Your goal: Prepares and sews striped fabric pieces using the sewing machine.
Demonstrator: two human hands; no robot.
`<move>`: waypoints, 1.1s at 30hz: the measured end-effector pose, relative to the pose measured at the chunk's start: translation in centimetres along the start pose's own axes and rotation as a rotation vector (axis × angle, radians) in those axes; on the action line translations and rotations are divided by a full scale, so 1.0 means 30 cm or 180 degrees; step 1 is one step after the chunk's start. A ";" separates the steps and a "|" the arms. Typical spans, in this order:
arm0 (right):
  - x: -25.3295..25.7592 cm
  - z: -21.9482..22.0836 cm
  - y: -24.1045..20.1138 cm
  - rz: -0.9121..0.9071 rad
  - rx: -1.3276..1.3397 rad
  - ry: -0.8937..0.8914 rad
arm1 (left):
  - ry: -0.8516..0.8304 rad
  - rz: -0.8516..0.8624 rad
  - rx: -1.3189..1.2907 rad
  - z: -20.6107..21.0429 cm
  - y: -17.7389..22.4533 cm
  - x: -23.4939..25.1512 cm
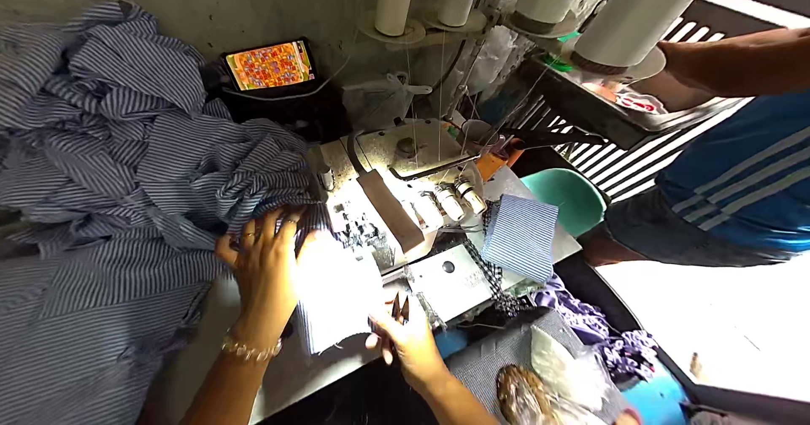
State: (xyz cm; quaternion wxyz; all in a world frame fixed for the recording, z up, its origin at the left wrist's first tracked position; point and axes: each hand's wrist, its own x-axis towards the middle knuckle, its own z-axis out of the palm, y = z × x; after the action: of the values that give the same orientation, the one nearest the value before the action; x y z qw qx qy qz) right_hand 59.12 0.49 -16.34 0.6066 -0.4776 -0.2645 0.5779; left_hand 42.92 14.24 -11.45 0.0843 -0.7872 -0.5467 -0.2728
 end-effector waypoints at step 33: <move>0.195 0.043 -0.010 -0.1621 -0.0799 0.0610 | -0.0720 0.0011 0.0040 -0.055 0.206 -0.082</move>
State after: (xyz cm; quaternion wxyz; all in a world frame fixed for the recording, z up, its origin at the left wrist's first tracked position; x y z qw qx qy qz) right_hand 59.25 6.45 -16.89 0.6905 -0.5195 -0.3866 0.3223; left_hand 47.36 9.13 -10.33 0.0275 -0.8133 -0.5531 -0.1786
